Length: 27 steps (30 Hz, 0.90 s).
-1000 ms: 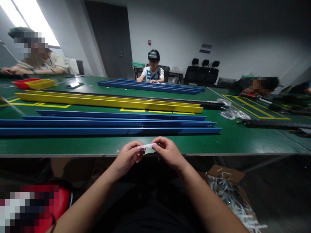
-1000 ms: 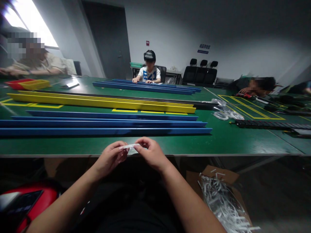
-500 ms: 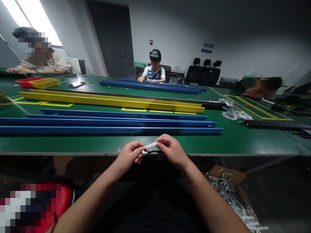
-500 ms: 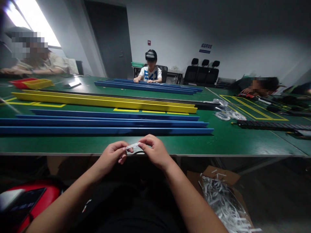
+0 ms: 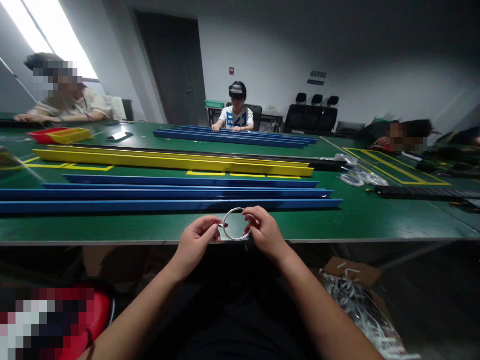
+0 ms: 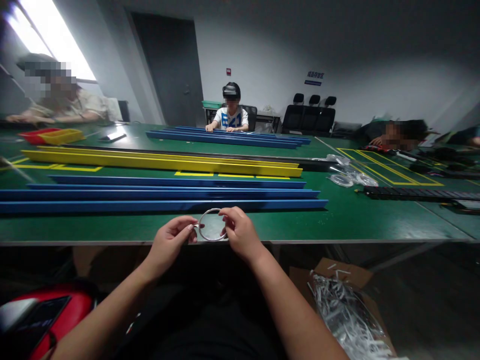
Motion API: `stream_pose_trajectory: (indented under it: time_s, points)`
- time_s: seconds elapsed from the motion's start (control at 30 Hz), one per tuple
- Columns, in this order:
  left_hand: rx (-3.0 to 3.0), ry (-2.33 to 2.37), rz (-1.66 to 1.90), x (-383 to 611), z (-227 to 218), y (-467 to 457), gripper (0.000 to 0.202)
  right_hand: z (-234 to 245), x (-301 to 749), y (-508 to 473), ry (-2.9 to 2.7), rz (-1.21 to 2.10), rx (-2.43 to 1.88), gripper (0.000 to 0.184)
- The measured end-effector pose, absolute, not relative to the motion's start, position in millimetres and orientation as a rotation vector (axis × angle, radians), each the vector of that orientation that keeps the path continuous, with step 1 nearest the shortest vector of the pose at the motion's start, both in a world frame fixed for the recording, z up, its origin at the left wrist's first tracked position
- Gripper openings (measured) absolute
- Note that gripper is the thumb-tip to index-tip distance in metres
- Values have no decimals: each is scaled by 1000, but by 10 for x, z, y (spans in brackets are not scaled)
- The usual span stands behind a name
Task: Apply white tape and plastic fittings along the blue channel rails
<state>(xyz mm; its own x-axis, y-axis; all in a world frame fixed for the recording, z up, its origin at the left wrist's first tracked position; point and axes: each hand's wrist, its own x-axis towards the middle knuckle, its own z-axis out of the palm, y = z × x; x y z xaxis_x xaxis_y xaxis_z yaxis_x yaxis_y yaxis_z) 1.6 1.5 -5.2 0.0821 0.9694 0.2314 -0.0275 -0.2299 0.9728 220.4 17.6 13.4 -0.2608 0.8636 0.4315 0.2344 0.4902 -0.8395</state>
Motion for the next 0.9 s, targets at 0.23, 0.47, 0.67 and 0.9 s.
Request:
stream_pose_trajectory:
  time_s: [0.23,0.47,0.67,0.9]
  points:
    - [1588,1094,1314,-20,31,-35,20,84,2219,234,-1618,1055,-1070,27]
    - [1889,1243,1373,-152,97,79,21,183,2333,269,-1910,758,-1003,35]
    - [2443,1752,1127,-506,120,501,38,226,2463,592,-2004,333,-1132,41]
    - [2459,2064,738,-1041,98,846,52,261,2348,969,-2251,-61,-1413,48]
